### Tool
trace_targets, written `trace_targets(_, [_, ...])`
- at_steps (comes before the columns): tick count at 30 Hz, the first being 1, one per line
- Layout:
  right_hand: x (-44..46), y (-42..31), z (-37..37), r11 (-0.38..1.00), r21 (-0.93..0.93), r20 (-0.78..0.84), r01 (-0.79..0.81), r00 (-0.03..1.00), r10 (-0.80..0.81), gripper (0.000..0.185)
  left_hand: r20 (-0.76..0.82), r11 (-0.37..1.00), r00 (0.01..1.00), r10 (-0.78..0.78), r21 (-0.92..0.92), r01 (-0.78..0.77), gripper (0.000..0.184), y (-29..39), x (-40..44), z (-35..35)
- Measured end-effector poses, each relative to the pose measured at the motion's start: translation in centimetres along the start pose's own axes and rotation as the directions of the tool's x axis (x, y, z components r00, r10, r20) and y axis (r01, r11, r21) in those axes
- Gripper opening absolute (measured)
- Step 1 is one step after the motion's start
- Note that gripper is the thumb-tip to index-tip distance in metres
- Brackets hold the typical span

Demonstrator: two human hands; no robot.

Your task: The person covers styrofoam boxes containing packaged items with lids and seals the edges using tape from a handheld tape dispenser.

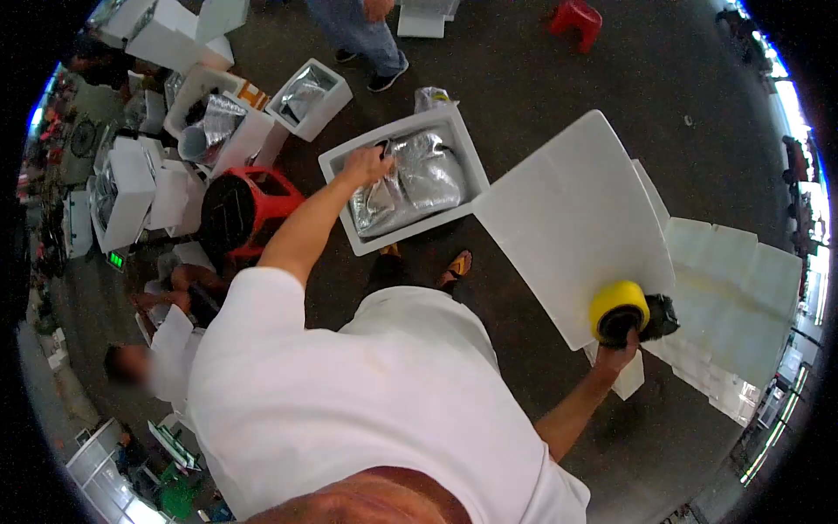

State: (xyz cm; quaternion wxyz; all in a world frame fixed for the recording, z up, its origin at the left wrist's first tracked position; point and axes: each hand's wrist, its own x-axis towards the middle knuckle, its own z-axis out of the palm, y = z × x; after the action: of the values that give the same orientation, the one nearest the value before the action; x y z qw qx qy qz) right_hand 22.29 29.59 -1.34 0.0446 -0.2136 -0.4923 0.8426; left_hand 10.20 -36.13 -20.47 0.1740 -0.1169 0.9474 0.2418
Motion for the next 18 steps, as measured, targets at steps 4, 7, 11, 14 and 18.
trace_targets(4, [0.8, 0.8, 1.9, 0.994, -0.104, -0.011, 0.034, 0.999, -0.036, 0.057, -0.029, 0.994, 0.994, -0.107, 0.015, 0.108, 0.06, 1.9, 0.4, -1.0])
trace_targets(7, [1.3, 1.0, 1.4, 0.995, -0.1, 0.026, 0.005, 1.0, -0.002, 0.056, -0.141, 0.993, 0.99, 0.01, -0.114, -0.026, 0.05, 1.9, -2.4, -2.8])
trace_targets(11, [1.5, 1.6, 2.2, 0.994, -0.065, 0.1, -0.088, 0.99, 0.095, 0.057, -0.418, 0.806, 0.899, -0.13, -0.573, -0.15, 0.05, -3.4, -6.5, -2.5])
trace_targets(14, [7.1, 4.8, 5.7, 0.975, -0.157, 0.233, -0.158, 0.953, 0.192, 0.052, -0.065, 0.36, 0.963, -0.26, -0.932, 0.034, 0.065, -1.8, -10.7, -4.8])
trace_targets(18, [15.7, 13.5, 19.6, 0.858, -0.408, 0.306, -0.313, 0.838, 0.452, 0.035, -0.074, 0.054, 0.996, 0.058, -0.996, -0.077, 0.072, 4.8, -14.0, -5.8])
